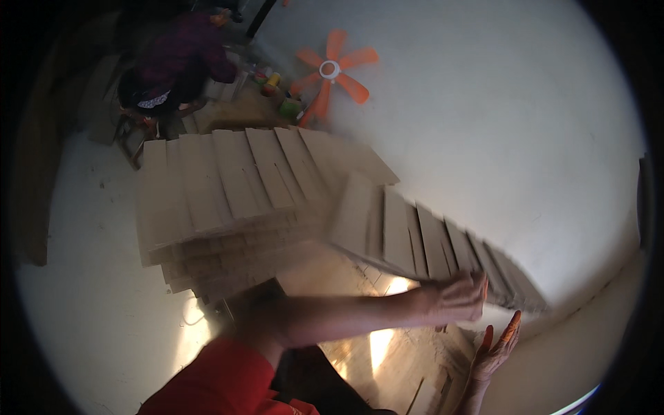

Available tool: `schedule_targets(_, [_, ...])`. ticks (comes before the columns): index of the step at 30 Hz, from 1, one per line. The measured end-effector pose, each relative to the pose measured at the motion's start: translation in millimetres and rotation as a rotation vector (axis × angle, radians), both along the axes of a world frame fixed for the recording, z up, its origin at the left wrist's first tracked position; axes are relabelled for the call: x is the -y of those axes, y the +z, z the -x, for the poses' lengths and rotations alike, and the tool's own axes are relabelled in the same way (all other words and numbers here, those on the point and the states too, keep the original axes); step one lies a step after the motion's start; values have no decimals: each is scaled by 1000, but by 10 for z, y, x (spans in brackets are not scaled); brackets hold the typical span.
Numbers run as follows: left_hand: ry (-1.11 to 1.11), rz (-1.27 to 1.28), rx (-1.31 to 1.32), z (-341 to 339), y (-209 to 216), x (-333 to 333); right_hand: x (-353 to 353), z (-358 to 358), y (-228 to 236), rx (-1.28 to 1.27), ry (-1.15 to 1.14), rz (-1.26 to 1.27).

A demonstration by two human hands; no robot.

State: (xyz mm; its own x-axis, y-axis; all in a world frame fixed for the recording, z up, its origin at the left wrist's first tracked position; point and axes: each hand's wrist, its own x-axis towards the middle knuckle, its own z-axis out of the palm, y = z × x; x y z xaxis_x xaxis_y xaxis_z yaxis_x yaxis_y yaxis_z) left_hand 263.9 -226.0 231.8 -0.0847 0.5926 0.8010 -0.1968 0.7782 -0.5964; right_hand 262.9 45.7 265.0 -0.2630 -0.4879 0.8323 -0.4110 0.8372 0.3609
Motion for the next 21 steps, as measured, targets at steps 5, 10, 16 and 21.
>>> schedule_targets(5, [116,-130,37,-96,193,936,-270,53,-521,273,-159,-116])
schedule_targets(10, [396,-274,405,-595,-251,1935,-643,251,-1214,505,-251,-76])
schedule_targets(16, [466,-633,881,-416,-1536,2491,-916,753,-2109,710,-177,-90])
schedule_targets(21, [323,-555,647,-500,-1945,2354,-1401,1115,-2691,1115,-67,327])
